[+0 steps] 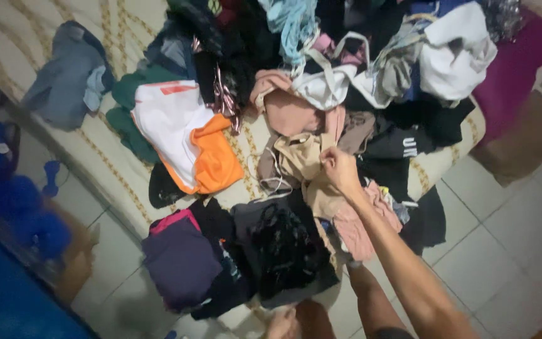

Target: The person folds several garments on a bed, including a black bra, a pink top, a brown top, and a beige top. Each item is unfolded, smoothed, and folded into a neat stack on the bed.

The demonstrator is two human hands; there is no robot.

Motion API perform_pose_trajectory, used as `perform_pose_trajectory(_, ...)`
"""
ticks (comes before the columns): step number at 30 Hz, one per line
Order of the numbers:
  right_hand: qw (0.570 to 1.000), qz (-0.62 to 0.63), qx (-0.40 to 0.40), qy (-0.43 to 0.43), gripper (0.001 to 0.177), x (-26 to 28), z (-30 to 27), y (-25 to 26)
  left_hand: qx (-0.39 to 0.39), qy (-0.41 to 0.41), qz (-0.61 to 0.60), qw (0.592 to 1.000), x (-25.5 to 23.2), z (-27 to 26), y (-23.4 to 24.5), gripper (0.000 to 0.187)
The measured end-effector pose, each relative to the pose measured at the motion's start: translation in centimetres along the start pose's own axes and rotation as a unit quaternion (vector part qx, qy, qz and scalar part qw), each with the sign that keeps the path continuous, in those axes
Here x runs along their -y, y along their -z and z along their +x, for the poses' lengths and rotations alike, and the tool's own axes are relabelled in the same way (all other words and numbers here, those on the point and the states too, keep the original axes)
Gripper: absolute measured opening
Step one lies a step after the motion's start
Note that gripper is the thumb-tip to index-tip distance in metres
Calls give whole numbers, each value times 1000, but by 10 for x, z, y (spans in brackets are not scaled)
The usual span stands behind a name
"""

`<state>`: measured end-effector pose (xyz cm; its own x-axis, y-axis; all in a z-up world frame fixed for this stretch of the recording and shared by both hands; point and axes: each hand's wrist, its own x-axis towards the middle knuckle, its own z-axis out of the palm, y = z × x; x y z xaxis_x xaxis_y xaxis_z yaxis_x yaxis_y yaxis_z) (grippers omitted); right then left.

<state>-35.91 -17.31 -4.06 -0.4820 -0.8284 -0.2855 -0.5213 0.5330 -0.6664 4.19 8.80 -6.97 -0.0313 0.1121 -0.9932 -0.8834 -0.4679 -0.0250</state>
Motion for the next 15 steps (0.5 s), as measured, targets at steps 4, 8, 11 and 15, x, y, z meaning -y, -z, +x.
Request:
perform_pose_trajectory(4,971,-51,-124,198,8,11,97,25,-45,-285,-213,933,-103,-13,71,63)
perform_pose_trajectory(8,959,-67,-63,267,21,15,197,36,-116,-409,-257,868,-219,-106,121,60)
perform_pose_trajectory(11,863,-222,-32,453,17,-13,290,8,-219,-423,-357,804,-280,-99,136,47)
perform_pose_trajectory(15,871,-313,91,367,61,-35,333,-1,-247,-373,-343,826,-315,-71,121,37)
